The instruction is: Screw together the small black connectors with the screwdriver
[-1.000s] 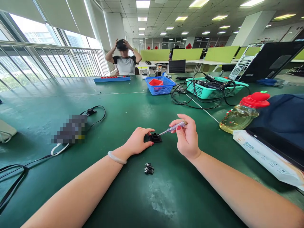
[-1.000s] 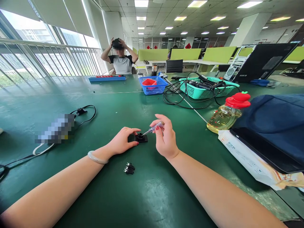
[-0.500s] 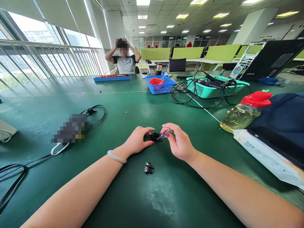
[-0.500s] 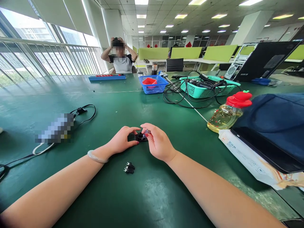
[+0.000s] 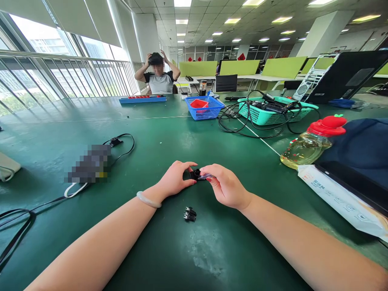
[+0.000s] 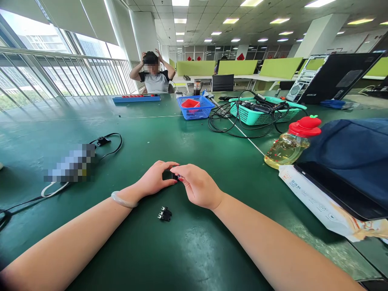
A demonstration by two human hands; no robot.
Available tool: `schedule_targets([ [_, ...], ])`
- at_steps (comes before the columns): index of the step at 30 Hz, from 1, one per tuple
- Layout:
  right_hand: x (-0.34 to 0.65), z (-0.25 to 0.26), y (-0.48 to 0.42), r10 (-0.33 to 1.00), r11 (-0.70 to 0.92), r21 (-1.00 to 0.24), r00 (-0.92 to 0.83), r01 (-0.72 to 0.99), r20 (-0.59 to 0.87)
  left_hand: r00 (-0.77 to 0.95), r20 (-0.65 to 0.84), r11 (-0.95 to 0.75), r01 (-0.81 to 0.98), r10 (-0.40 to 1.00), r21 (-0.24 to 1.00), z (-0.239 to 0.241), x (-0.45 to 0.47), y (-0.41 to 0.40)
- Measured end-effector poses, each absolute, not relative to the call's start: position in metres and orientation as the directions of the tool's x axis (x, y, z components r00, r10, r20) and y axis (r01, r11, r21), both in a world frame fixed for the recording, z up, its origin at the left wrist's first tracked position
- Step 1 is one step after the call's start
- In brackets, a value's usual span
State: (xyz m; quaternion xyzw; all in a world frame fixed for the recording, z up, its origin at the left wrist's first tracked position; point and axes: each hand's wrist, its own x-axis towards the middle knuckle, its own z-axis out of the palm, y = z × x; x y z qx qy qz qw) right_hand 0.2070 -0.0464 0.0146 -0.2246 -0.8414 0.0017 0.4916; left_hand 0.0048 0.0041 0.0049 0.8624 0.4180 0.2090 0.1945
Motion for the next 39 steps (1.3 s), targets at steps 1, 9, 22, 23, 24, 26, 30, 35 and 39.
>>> schedule_targets([
  [1,0.207,0.015,-0.046,0.377,0.900,-0.226,-0.406,0.372,0.832,0.564,0.196,-0.574,0.638,0.802,0.514,0.006,0.005,0.004],
  [9,0.207,0.013,-0.045,0.359,0.904,-0.188,-0.445,0.383,0.821,0.560,0.202,-0.575,0.641,0.804,0.508,0.006,0.006,0.003],
  [22,0.210,0.010,-0.043,0.628,0.754,-0.508,-0.228,0.417,0.744,0.560,0.213,-0.581,0.642,0.801,0.499,0.003,0.004,0.005],
  [23,0.211,0.009,-0.042,0.623,0.754,-0.527,-0.175,0.391,0.762,0.561,0.211,-0.580,0.640,0.801,0.504,0.003,0.004,0.005],
  [24,0.212,0.008,-0.042,0.613,0.758,-0.544,-0.110,0.359,0.782,0.561,0.208,-0.579,0.637,0.801,0.508,0.003,0.004,0.005],
  [26,0.213,0.007,-0.039,0.600,0.758,-0.577,0.020,0.305,0.800,0.563,0.203,-0.576,0.633,0.801,0.517,0.003,0.004,0.005],
  [30,0.217,0.004,-0.031,0.650,0.703,-0.641,0.085,0.309,0.755,0.561,0.196,-0.571,0.637,0.804,0.519,0.004,0.005,0.005],
  [35,0.219,0.002,-0.027,0.697,0.663,-0.674,0.060,0.326,0.715,0.565,0.240,-0.598,0.618,0.789,0.510,0.005,0.004,0.004],
  [39,0.218,0.003,-0.028,0.710,0.654,-0.699,0.084,0.291,0.699,0.538,0.289,-0.602,0.606,0.792,0.520,0.007,0.003,0.002],
])
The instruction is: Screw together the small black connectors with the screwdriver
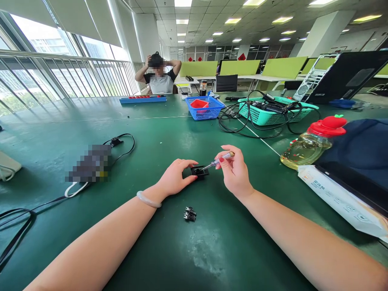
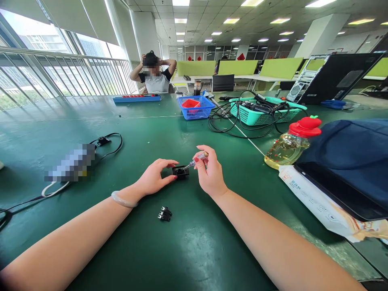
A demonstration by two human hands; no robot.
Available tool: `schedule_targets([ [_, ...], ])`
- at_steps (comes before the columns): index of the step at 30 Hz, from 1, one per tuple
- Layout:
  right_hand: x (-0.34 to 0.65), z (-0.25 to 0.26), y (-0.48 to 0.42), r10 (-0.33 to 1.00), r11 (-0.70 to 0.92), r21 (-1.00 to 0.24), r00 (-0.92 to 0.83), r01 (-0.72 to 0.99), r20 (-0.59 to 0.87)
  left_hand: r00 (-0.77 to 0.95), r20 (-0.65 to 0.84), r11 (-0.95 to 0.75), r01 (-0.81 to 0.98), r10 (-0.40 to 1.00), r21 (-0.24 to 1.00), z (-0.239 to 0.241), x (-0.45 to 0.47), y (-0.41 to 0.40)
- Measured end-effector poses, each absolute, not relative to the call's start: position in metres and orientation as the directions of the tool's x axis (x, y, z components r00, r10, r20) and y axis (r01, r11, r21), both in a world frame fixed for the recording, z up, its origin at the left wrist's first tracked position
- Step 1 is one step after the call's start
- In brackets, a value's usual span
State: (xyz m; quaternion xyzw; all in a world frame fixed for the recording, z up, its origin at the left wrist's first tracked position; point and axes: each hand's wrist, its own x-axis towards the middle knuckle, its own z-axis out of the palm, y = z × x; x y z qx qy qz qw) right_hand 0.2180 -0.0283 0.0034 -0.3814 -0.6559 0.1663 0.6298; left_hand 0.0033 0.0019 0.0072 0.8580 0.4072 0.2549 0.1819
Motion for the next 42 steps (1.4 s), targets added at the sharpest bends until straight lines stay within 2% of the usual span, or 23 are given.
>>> schedule_targets([
  [3,0.221,0.005,-0.024,0.720,0.628,-0.758,0.238,0.178,0.652,0.516,0.304,-0.594,0.617,0.801,0.517,0.009,0.003,0.002],
  [7,0.229,0.000,-0.013,0.771,0.521,-0.854,0.429,0.002,0.471,0.395,0.334,-0.516,0.693,0.856,0.504,0.009,0.002,0.005],
  [9,0.231,-0.004,-0.007,0.792,0.483,-0.875,0.436,-0.021,0.427,0.321,0.324,-0.447,0.757,0.890,0.477,0.006,0.000,0.008],
  [12,0.232,-0.009,-0.003,0.814,0.461,-0.887,0.408,-0.023,0.412,0.288,0.251,-0.367,0.852,0.924,0.373,-0.001,-0.004,0.012],
  [17,0.230,-0.009,-0.004,0.843,0.418,-0.906,0.399,-0.062,0.361,0.373,0.189,-0.408,0.889,0.908,0.208,-0.002,-0.008,0.010],
  [21,0.230,-0.006,-0.005,0.850,0.394,-0.915,0.414,-0.088,0.326,0.403,0.158,-0.426,0.889,0.902,0.165,0.011,-0.004,0.001],
  [24,0.230,-0.004,-0.005,0.853,0.374,-0.922,0.426,-0.098,0.301,0.404,0.188,-0.434,0.884,0.895,0.171,0.018,0.000,-0.006],
  [27,0.230,-0.005,-0.004,0.854,0.368,-0.924,0.432,-0.107,0.290,0.440,0.207,-0.481,0.843,0.874,0.240,0.015,0.003,-0.009],
  [30,0.230,-0.006,-0.003,0.850,0.375,-0.922,0.432,-0.093,0.302,0.559,0.191,-0.589,0.735,0.807,0.337,0.006,0.003,-0.008],
  [35,0.231,-0.004,-0.004,0.855,0.367,-0.924,0.430,-0.108,0.290,0.744,0.095,-0.716,0.588,0.661,0.377,0.001,0.001,-0.004],
  [42,0.233,-0.003,-0.002,0.865,0.342,-0.915,0.452,-0.211,0.219,0.827,0.211,-0.804,0.392,0.521,0.448,0.010,0.001,-0.001],
])
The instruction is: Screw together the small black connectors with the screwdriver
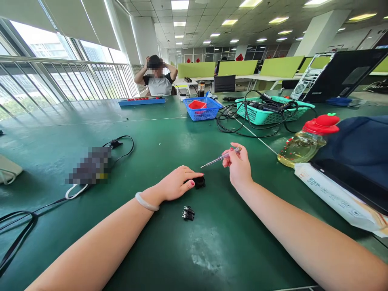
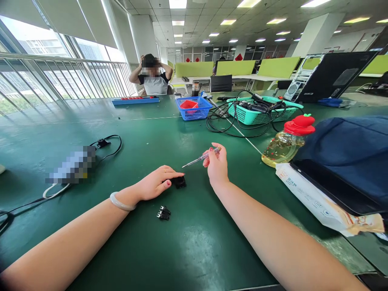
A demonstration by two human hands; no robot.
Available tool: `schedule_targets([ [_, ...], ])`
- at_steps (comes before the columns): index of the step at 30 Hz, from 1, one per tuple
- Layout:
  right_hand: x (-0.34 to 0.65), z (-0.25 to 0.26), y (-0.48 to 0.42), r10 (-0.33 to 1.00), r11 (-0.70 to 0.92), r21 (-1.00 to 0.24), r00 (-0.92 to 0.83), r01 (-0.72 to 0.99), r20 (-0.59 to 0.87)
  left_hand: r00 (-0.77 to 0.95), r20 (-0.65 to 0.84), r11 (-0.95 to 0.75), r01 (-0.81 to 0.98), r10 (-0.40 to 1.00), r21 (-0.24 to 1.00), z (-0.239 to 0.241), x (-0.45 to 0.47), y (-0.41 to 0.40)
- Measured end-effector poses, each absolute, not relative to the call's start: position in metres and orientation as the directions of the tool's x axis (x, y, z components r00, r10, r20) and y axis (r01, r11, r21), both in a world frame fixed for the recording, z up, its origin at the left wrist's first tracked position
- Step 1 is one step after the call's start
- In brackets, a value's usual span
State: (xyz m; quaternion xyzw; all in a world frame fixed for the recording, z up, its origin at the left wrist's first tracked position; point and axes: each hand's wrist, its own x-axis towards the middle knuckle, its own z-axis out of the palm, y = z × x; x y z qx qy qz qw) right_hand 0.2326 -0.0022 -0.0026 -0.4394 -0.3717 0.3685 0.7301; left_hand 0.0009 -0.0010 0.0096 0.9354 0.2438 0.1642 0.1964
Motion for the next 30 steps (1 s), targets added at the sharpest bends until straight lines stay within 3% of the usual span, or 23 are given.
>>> schedule_targets([
  [4,0.235,-0.001,0.000,0.860,0.332,-0.912,0.475,-0.243,0.186,0.859,0.220,-0.800,0.296,0.462,0.522,0.016,0.004,-0.010],
  [11,0.237,0.001,0.003,0.872,0.326,-0.901,0.459,-0.287,0.169,0.845,-0.025,-0.723,0.472,0.534,0.504,0.038,0.009,-0.046],
  [17,0.234,-0.004,0.004,0.920,0.289,-0.906,0.351,-0.310,0.174,0.731,0.096,-0.691,0.582,0.675,0.429,0.024,0.008,-0.090],
  [30,0.233,-0.002,-0.001,0.961,0.205,-0.934,0.241,-0.293,0.136,0.577,0.167,-0.601,0.759,0.799,0.252,0.014,-0.067,-0.124],
])
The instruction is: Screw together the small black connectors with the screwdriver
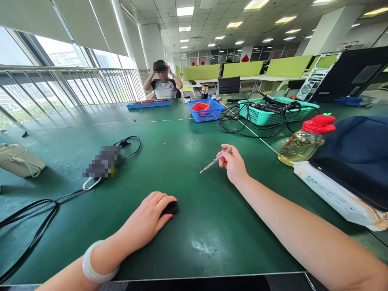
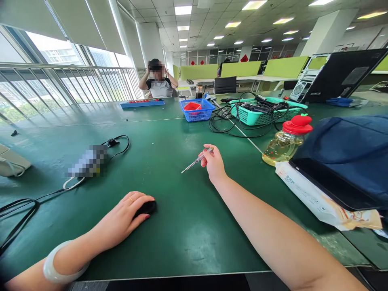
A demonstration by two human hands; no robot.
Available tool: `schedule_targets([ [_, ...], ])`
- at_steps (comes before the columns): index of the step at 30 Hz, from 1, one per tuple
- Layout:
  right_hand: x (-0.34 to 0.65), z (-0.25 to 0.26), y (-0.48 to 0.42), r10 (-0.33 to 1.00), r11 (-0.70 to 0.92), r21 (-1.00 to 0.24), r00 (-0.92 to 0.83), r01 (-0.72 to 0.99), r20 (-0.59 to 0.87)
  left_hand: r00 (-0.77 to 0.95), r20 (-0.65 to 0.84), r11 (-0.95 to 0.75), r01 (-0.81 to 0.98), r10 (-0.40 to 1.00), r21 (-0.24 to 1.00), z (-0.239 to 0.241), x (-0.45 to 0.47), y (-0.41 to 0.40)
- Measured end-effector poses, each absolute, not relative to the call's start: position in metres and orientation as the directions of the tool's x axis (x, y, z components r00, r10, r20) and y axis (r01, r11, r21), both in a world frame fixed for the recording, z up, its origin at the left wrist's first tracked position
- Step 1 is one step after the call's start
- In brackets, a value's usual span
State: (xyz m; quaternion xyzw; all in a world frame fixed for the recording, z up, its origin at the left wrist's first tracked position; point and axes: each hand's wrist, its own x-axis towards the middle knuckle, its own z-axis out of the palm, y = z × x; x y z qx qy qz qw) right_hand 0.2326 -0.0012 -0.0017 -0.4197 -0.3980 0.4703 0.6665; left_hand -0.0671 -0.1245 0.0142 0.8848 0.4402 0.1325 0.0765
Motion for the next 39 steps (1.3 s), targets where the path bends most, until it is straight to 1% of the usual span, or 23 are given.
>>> schedule_targets([
  [3,0.233,-0.001,-0.001,0.962,0.199,-0.937,0.242,-0.287,0.130,0.440,0.182,-0.472,0.859,0.879,0.201,0.010,-0.113,-0.115],
  [7,0.234,-0.002,0.000,0.961,0.207,-0.938,0.238,-0.278,0.141,0.211,0.179,-0.236,0.963,0.961,0.131,0.015,-0.182,-0.102],
  [11,0.234,-0.003,0.001,0.962,0.206,-0.941,0.233,-0.267,0.144,0.052,0.078,-0.058,0.995,0.996,0.078,0.032,-0.231,-0.101],
  [14,0.234,-0.004,0.000,0.962,0.209,-0.941,0.231,-0.267,0.149,-0.056,0.064,0.052,0.997,0.996,0.049,0.042,-0.251,-0.109],
  [17,0.234,-0.004,0.000,0.960,0.218,-0.939,0.231,-0.265,0.158,-0.165,0.130,0.165,0.986,0.978,0.013,0.042,-0.261,-0.121],
  [19,0.234,-0.004,0.000,0.960,0.218,-0.941,0.228,-0.260,0.159,-0.249,0.148,0.249,0.968,0.957,0.016,0.039,-0.262,-0.130],
  [23,0.234,-0.004,-0.001,0.962,0.205,-0.948,0.230,-0.245,0.149,-0.393,0.076,0.391,0.919,0.916,0.050,0.036,-0.258,-0.144],
  [27,0.234,-0.004,-0.002,0.961,0.200,-0.950,0.235,-0.240,0.143,-0.404,0.056,0.404,0.915,0.913,0.009,0.033,-0.258,-0.148],
  [33,0.235,-0.005,-0.001,0.961,0.214,-0.948,0.225,-0.237,0.161,-0.403,0.209,0.401,0.915,0.891,0.054,0.031,-0.262,-0.144],
  [37,0.235,-0.006,0.000,0.961,0.218,-0.948,0.220,-0.233,0.166,-0.370,0.278,0.366,0.928,0.887,0.066,0.050,-0.243,-0.137],
  [39,0.236,-0.006,0.000,0.960,0.224,-0.947,0.217,-0.229,0.174,-0.359,0.294,0.347,0.933,0.886,0.092,0.061,-0.231,-0.131],
])
